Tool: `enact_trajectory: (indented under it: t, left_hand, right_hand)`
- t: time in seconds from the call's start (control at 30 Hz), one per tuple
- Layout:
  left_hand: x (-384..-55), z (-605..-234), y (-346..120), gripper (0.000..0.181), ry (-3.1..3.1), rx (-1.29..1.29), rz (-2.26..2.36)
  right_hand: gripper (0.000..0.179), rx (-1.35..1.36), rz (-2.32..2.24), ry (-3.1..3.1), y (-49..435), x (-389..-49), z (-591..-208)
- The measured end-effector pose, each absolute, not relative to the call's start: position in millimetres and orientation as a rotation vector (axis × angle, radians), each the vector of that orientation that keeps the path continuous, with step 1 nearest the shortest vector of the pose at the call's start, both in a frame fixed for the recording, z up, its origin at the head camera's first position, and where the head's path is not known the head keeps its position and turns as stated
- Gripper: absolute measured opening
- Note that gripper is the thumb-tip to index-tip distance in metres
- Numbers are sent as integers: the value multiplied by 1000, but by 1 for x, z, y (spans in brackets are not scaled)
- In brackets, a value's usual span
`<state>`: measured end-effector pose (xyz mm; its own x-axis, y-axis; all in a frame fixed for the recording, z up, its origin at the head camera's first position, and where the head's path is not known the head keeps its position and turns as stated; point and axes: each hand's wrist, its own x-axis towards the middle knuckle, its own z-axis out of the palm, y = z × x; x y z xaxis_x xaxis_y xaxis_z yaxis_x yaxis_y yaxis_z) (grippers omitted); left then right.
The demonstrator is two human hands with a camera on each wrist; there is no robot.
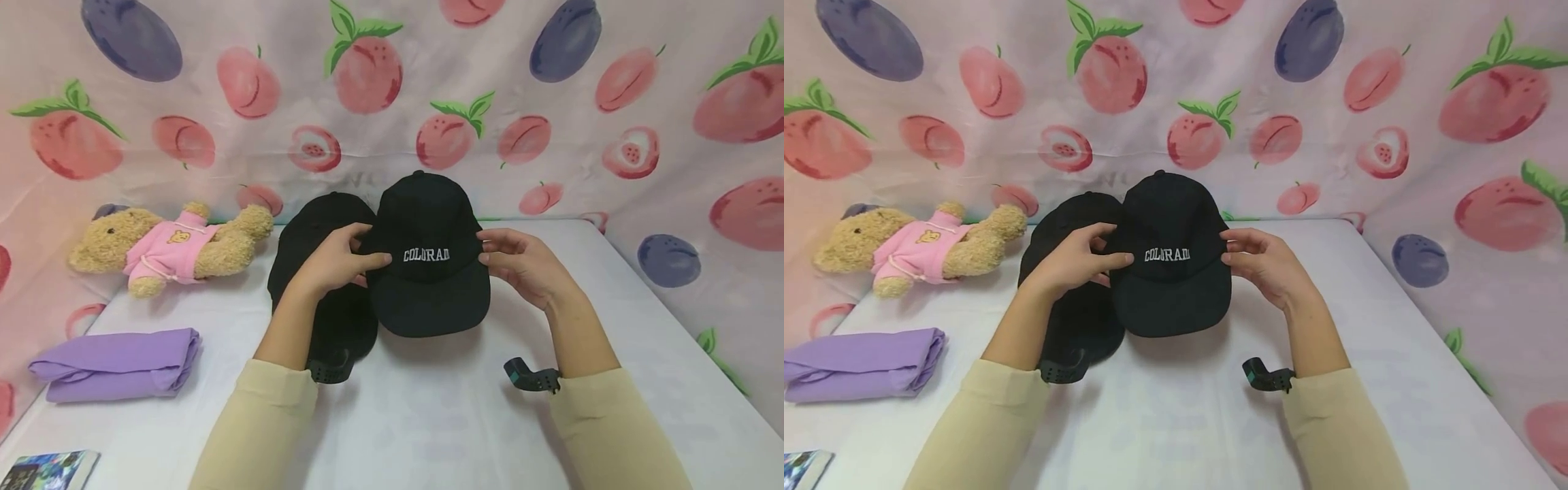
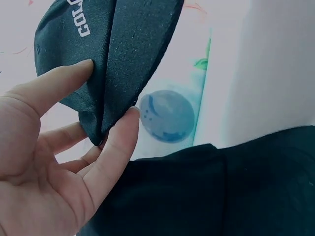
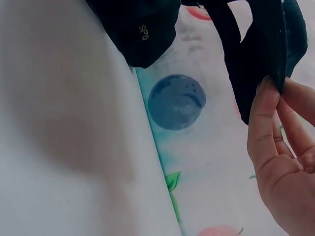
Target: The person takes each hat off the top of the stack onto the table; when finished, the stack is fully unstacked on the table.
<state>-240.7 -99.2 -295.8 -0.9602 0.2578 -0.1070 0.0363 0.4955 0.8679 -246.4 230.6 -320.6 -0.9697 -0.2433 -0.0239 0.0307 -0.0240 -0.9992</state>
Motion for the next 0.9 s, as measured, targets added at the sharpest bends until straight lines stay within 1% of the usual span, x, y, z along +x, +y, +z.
enact_trajectory:
  t: [0.23, 0.63, 0.9]
  left_hand:
    - [-253, -293, -86, 80, 2495, 266, 1440]
    - [-266, -301, -66, 80, 2514, 309, 1366]
    - [-270, -308, -47, 80, 2473, 282, 1430]
  right_hand:
    - [27, -189, -2149, 2012, 242, -251, -319]
    - [26, -136, -2151, 2005, 261, -254, -326]
    - [27, -135, -2184, 1976, 278, -257, -329]
